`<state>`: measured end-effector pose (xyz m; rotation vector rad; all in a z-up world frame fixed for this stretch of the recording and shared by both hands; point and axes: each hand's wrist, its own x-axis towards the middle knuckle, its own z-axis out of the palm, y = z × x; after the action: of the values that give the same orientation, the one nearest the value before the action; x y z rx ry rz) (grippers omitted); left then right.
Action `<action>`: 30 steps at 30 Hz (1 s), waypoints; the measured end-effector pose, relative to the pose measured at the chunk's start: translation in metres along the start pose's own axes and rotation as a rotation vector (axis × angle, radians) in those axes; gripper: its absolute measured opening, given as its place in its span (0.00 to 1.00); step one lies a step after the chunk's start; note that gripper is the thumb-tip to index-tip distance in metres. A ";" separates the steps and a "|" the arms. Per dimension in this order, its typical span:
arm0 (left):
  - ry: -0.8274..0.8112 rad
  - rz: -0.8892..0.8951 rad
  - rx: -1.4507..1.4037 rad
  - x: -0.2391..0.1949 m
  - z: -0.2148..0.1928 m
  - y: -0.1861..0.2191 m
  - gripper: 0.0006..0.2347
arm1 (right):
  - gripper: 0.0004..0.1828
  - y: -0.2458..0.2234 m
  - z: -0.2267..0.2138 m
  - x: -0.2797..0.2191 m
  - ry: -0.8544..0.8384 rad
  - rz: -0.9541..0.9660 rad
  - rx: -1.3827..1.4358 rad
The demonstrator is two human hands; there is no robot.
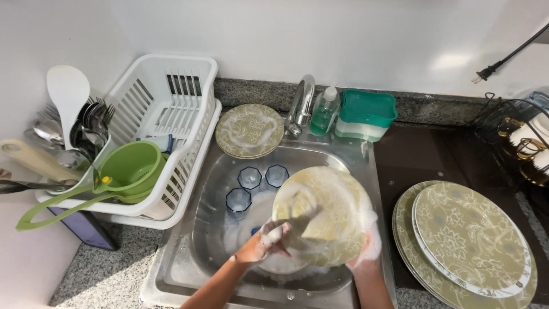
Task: The person washes several plates in a kitchen sink using a blue sponge and soapy water. They scrub both sides of each plate and place the cleaned items on the counter to the right of the sink.
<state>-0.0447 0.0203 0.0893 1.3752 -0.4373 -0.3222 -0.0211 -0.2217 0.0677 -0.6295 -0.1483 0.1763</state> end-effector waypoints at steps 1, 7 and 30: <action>0.236 -0.178 -0.202 0.000 0.004 -0.019 0.15 | 0.11 0.000 -0.002 0.001 -0.014 -0.008 -0.006; 0.587 -0.258 -0.581 0.002 -0.002 -0.007 0.08 | 0.08 -0.001 -0.031 0.013 -0.082 -0.051 -0.037; 1.256 -0.086 -0.708 0.133 -0.182 -0.046 0.22 | 0.23 0.010 -0.033 0.018 0.158 0.454 -0.270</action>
<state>0.1604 0.1084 0.0340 0.6761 0.7276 0.3275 0.0012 -0.2290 0.0364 -0.9387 0.1296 0.5494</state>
